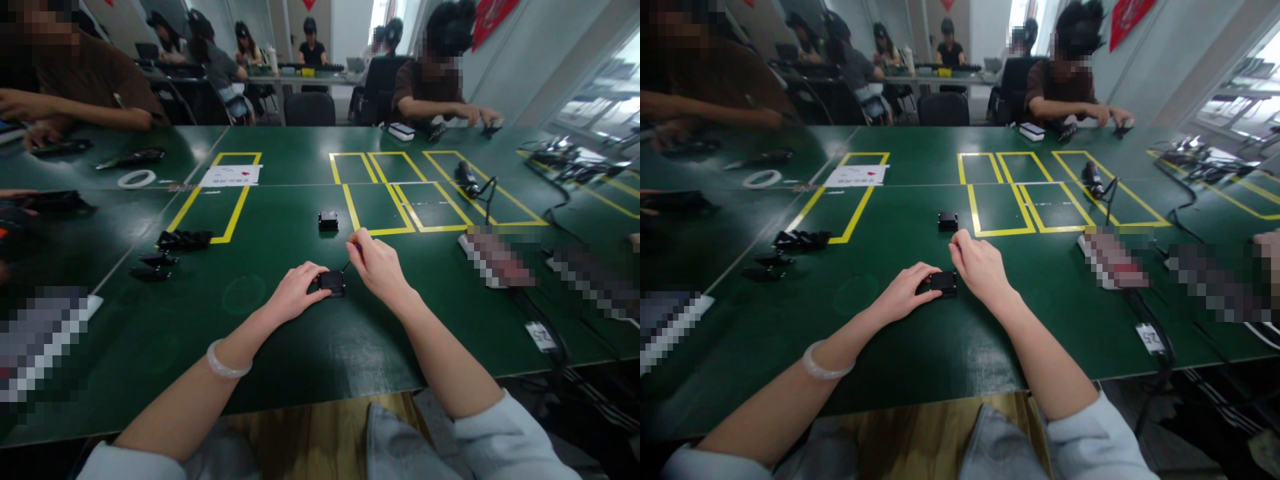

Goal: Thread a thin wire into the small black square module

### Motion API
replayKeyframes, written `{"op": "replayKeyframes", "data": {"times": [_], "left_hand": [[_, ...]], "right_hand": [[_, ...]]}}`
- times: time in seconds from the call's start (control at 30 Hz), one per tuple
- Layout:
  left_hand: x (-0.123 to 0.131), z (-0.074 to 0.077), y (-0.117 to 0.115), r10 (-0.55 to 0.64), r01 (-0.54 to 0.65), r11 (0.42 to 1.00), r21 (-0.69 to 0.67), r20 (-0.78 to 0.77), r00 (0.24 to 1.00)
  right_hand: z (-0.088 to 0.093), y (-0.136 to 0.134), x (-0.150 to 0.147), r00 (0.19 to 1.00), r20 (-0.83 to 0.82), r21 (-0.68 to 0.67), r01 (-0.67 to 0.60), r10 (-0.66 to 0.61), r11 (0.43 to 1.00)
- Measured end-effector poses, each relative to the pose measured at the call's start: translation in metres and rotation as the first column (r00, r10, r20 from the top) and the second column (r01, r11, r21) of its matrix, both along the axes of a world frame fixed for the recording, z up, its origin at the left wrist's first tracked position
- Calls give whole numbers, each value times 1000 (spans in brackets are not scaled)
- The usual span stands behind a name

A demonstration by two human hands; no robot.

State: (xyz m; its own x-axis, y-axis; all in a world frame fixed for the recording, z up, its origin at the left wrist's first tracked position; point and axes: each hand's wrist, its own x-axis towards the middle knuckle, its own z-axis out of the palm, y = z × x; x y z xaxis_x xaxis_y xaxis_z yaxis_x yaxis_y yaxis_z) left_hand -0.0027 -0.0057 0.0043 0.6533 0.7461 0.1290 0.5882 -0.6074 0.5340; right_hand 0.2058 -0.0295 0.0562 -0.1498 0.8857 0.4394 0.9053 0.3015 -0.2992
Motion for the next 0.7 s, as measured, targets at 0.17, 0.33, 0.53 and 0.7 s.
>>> {"op": "replayKeyframes", "data": {"times": [0.17, 0.33, 0.53, 0.7], "left_hand": [[0, 1, -1, 2, -2, 1000, -1, -1, 1000], [0, 2, -1, 11, -11, 1000, -4, -18, 1000], [1, 3, -1, 8, -8, 1000, -13, -13, 1000], [2, 5, -1, 7, -7, 1000, -18, -23, 1000]], "right_hand": [[-1, 2, 3, 998, -58, -9, -8, 7, 1000], [-4, 3, 4, 998, -69, 0, 10, -10, 1000], [-7, 4, 6, 996, -92, -5, 8, -8, 1000], [-6, 4, 4, 993, -118, -15, -20, 18, 1000]]}}
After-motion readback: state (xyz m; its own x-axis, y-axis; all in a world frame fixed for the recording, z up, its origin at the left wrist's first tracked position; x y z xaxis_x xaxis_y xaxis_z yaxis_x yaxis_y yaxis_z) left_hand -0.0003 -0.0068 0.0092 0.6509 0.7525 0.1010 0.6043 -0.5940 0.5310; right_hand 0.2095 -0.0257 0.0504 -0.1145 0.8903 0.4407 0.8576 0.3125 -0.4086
